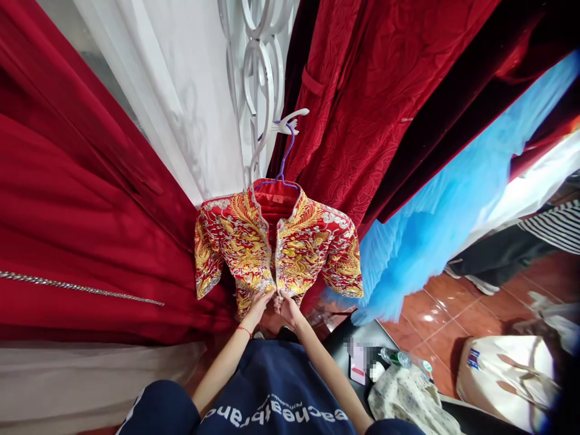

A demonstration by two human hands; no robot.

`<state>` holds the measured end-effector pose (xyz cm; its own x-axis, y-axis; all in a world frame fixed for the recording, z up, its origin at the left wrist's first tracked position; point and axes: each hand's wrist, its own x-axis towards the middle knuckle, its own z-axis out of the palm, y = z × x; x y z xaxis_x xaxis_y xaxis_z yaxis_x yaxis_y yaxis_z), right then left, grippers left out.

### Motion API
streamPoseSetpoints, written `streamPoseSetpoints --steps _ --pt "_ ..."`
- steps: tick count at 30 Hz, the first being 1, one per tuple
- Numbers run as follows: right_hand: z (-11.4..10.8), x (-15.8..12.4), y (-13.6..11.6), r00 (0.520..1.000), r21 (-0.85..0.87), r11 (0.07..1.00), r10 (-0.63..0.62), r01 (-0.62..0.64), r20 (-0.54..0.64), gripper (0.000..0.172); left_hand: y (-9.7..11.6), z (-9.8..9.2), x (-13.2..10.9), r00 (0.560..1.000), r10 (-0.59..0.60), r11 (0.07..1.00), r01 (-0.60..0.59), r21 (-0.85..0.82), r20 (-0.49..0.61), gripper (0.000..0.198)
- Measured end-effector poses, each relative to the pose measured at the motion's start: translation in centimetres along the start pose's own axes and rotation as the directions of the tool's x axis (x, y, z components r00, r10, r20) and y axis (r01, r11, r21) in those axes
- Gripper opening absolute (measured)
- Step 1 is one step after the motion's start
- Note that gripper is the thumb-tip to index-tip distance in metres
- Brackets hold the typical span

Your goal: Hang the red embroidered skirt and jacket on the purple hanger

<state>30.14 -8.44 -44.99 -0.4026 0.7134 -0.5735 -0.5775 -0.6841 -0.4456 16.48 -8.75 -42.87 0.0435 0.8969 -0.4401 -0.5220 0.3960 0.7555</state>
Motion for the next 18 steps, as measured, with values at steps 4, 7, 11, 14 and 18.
streamPoseSetpoints --steps 4,7,11,14,18 --pt "-0.4 -0.5 0.2 0.999 0.012 0.999 0.052 -0.052 0.002 0.023 0.9 0.0 0.3 0.999 0.032 0.999 -0.032 -0.008 0.026 0.033" --pt "-0.7 -0.9 0.6 0.998 0.042 0.998 0.049 -0.048 -0.034 0.017 1.1 0.4 0.4 0.998 0.038 0.999 -0.038 0.008 0.05 0.038" --pt "-0.5 -0.9 0.9 0.995 0.095 0.995 0.005 0.004 -0.096 0.016 1.1 1.1 0.1 0.998 0.035 0.996 -0.04 0.076 0.061 0.038" --pt "-0.1 -0.5 0.8 0.989 0.116 0.992 -0.041 0.057 -0.139 0.011 1.1 1.6 -0.1 0.997 0.03 0.989 -0.041 0.143 0.074 0.035" --pt "0.4 -0.1 0.9 0.986 0.132 0.987 -0.074 0.094 -0.146 0.005 0.6 2.4 0.0 0.996 0.007 0.98 -0.024 0.197 0.085 0.038"
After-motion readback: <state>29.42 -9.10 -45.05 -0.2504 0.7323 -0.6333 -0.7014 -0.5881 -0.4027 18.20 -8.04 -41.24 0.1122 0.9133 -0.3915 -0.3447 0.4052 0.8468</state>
